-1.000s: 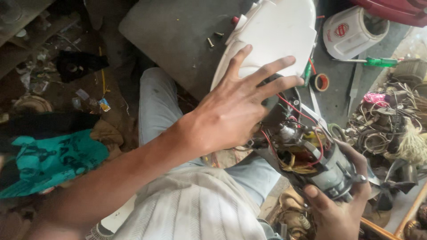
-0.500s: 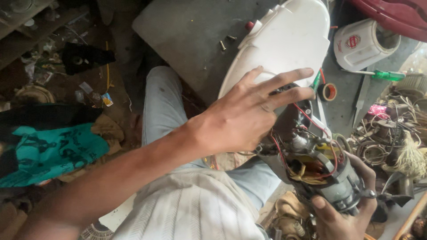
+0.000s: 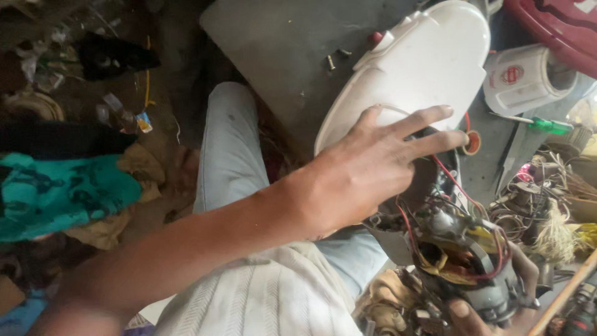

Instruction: The person disassembles a white plastic appliance housing, removes the motor, and uses scissors to cut wires. They then reinsert the motor, route the power cord through the housing, and reassemble the components.

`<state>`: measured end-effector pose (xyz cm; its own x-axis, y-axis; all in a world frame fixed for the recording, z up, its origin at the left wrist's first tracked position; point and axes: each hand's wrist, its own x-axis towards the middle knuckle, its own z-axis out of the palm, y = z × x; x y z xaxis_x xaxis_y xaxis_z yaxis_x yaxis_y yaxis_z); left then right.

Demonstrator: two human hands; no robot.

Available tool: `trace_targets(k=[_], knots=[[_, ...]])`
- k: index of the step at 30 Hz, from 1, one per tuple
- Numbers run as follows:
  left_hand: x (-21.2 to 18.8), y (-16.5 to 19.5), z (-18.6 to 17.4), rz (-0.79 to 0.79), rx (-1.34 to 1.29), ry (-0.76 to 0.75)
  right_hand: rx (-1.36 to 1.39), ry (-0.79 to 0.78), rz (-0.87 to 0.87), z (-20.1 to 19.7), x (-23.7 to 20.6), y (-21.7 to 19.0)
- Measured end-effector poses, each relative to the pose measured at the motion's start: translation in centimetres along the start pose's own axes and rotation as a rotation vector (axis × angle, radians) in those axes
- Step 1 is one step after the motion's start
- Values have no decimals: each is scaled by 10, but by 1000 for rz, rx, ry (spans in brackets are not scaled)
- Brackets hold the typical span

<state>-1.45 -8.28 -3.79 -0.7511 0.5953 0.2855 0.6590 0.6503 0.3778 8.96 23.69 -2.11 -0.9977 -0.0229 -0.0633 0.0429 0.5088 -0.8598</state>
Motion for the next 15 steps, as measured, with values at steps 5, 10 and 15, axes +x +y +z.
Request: trace_targets(k=[5,10,15], knots=[[-7,0,7,-69,28,91,55,33,-27,9,-4,6],[-2,-8,12,-34,-136,85,87,56,-71,17,-12,8],[-5,-18,6,-37,-762,352,136,90,-132,27,-25,9]])
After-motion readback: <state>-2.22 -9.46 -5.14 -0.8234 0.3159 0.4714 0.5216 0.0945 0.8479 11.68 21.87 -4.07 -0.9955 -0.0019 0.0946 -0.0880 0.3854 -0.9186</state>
